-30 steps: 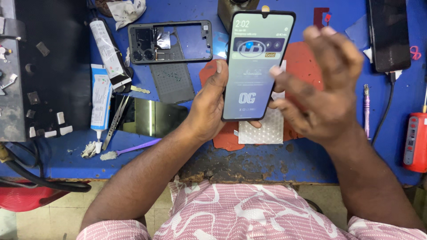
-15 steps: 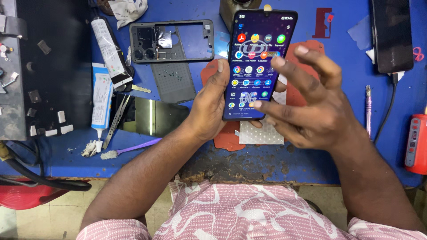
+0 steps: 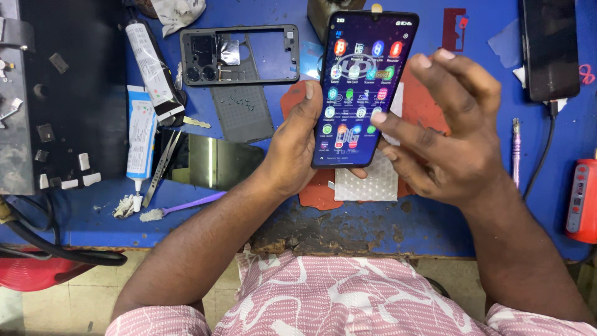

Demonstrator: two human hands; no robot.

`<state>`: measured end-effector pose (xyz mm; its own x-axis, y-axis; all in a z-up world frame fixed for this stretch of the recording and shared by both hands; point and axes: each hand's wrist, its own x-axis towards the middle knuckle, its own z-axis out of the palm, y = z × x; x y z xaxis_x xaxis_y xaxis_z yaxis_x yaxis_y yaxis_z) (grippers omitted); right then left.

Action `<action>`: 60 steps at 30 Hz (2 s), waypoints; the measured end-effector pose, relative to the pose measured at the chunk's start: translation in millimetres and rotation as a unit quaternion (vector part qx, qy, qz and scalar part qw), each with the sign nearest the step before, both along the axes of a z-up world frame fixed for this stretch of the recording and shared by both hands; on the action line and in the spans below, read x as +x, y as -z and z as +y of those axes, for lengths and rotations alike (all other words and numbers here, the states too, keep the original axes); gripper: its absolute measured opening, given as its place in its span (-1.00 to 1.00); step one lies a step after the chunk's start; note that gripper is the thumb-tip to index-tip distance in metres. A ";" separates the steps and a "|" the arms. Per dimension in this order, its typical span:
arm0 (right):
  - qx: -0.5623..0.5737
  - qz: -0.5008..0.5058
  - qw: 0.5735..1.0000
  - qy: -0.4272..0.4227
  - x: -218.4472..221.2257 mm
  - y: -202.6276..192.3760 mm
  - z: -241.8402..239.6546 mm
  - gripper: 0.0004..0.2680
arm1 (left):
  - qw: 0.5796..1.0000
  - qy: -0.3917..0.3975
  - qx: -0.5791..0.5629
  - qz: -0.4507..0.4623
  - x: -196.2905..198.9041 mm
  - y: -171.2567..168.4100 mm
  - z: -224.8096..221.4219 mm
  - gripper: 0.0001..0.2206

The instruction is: The person tests a smartphone by entering a PIN and navigating the interface, then opens the back cover to access the internal components. They use a screwdriver to adjust parts near the camera module and battery, then reassemble the device.

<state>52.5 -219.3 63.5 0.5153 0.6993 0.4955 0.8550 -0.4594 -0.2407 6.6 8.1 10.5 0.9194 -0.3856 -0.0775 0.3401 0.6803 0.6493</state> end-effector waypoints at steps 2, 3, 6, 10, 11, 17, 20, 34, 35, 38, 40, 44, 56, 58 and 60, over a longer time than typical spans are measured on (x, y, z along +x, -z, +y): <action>0.004 0.004 1.000 -0.017 0.0 0.8 0.7 -0.73 | 1.000 0.004 -0.004 -0.012 0.5 0.2 -0.5 -0.29; 0.004 0.010 1.000 -0.020 -0.5 1.5 1.0 -0.73 | 1.000 0.001 0.000 -0.016 0.8 0.1 -0.7 -0.28; 0.006 0.008 1.000 -0.022 -0.3 3.8 0.1 -0.71 | 1.000 -0.007 0.005 -0.029 1.6 -1.5 0.2 -0.28; 0.004 0.011 0.999 -0.045 -5.2 10.8 -0.9 -0.69 | 0.999 -0.031 -0.008 -0.020 0.4 -4.7 2.9 -0.31; 0.005 0.011 0.998 -0.061 -6.9 14.0 1.5 -0.70 | 0.999 -0.040 -0.010 -0.011 -0.1 -4.6 3.0 -0.32; -0.018 0.027 0.995 -0.098 -14.9 16.6 12.6 -0.73 | 0.994 -0.096 -0.048 0.017 -0.3 1.0 2.8 -0.36; -0.019 0.006 0.998 -0.063 -11.7 15.2 15.5 -0.73 | 0.996 -0.080 -0.042 -0.003 0.4 -0.7 2.0 -0.33; 0.151 0.144 0.966 0.151 -14.5 3.3 9.6 -0.85 | 0.997 -0.041 -0.058 -0.013 1.0 -0.4 -1.8 -0.30; 0.201 0.245 0.940 0.124 -15.6 6.6 7.2 -0.82 | 0.997 -0.040 -0.065 -0.009 0.2 2.7 -4.2 -0.30; 0.303 0.478 0.823 0.044 -16.4 19.8 5.3 -0.74 | 0.996 -0.015 -0.085 -0.024 -6.9 14.7 -13.7 -0.28; 0.328 0.553 0.766 0.016 -17.2 29.2 7.2 -0.72 | 0.997 -0.014 -0.071 -0.010 -8.0 23.4 -19.3 -0.28; 0.371 0.567 0.735 0.015 -17.2 31.4 4.6 -0.82 | 0.997 -0.001 -0.078 -0.003 -8.7 29.5 -26.8 -0.30; -0.076 -0.115 0.990 0.025 -39.3 -24.2 -5.4 -0.84 | 0.881 -0.406 0.095 -0.225 -21.0 -29.8 68.3 -0.65; -0.099 -0.133 0.986 -0.011 -49.0 -14.0 -0.9 -0.84 | 0.876 -0.377 0.169 -0.248 -41.3 -36.0 75.6 -0.64; -0.142 -0.147 0.979 -0.007 -60.7 -3.8 0.7 -0.85 | 0.863 -0.357 0.238 -0.267 -56.4 -39.7 79.0 -0.63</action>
